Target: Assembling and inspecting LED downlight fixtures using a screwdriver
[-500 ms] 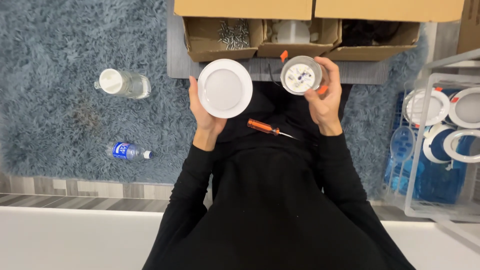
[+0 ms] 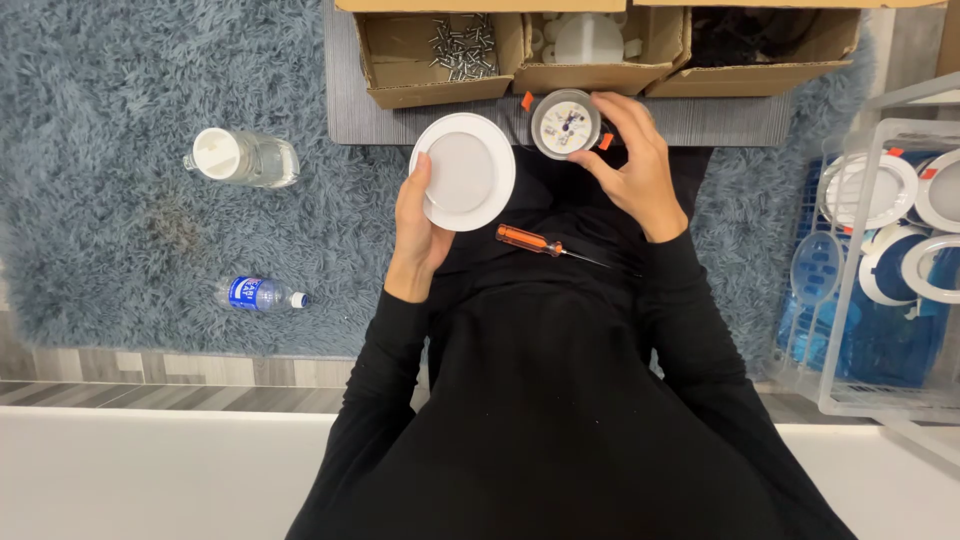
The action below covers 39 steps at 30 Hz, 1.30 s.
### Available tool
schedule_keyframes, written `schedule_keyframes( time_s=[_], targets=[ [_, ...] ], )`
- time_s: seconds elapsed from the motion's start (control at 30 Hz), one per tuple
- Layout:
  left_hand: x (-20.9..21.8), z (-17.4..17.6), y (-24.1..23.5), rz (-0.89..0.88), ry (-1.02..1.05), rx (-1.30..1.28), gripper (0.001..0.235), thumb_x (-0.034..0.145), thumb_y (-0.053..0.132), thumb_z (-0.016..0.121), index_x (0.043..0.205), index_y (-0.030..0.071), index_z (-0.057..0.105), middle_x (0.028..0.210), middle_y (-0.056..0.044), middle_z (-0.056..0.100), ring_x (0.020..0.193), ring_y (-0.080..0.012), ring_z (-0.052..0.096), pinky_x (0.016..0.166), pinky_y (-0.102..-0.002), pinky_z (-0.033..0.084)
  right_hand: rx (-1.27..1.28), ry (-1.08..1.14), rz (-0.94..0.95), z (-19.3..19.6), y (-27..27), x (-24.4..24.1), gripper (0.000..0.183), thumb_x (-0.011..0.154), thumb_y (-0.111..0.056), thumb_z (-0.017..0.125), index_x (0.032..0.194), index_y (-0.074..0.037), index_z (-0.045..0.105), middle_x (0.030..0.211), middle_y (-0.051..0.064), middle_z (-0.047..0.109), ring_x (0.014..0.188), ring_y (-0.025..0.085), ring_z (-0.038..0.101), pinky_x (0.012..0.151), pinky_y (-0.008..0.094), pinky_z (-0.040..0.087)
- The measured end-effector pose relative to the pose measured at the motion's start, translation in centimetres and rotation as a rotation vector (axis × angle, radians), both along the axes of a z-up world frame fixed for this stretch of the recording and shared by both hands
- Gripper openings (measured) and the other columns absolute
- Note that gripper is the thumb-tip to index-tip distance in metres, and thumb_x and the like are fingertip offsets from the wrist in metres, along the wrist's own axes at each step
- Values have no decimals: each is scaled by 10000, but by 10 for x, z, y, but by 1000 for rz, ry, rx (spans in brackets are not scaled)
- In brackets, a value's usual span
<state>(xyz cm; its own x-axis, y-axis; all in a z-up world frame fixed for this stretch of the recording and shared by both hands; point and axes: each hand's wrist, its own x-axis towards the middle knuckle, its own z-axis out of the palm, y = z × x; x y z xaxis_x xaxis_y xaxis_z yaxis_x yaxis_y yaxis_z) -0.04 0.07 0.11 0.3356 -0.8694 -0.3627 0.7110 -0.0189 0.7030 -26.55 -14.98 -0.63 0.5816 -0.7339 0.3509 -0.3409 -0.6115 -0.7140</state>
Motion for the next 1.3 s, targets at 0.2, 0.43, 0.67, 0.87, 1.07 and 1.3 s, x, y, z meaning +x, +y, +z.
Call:
schedule_keyframes(
  time_s=[0.2,0.43,0.67,0.87,1.07,1.3],
  targets=[
    [-7,-27,2,23,18,-29,525,1080,389,663,1391,-34,666,1332,-221,762,1231,-320,746,1075,-487,628,-105,-78,-17,-6,1,0,555,1051,-236,881,1470,32,634,1442,222,649,1340,414,627,1143,530,494],
    [-20,-61,3,54,35,-60,348,1113,266,697,1303,-23,729,1249,-222,796,1161,-287,780,1040,-488,640,-206,-183,-101,10,13,1,508,1037,-172,881,1424,68,654,1409,264,653,1304,465,647,1110,563,523],
    [-53,-66,-3,-39,-175,-115,341,1136,281,681,1329,5,740,1290,-192,787,1228,-224,727,1073,-449,609,-192,-285,-57,56,46,11,390,1049,-193,828,1332,45,702,1291,207,712,1210,428,697,1051,531,547],
    [-59,-47,-10,-123,-422,-209,328,1176,243,609,1319,-31,720,1243,-214,797,1173,-248,743,1046,-452,617,-251,-213,13,61,49,24,452,932,-198,941,1315,-18,782,1159,103,751,1028,315,704,953,441,544],
    [-63,6,-9,-128,-271,-284,397,1206,295,525,1343,-29,710,1235,-243,800,1071,-273,811,991,-406,655,-262,-290,-1,83,20,18,163,954,-25,915,1096,-49,840,988,102,802,840,334,725,814,425,570],
    [-44,-20,-4,-68,-111,-335,365,1208,274,475,1258,-42,650,1173,-258,782,1003,-335,820,866,-401,700,-576,-173,-91,79,-43,14,144,1093,2,854,1232,-32,875,1051,113,749,869,302,641,830,412,542]
  ],
)
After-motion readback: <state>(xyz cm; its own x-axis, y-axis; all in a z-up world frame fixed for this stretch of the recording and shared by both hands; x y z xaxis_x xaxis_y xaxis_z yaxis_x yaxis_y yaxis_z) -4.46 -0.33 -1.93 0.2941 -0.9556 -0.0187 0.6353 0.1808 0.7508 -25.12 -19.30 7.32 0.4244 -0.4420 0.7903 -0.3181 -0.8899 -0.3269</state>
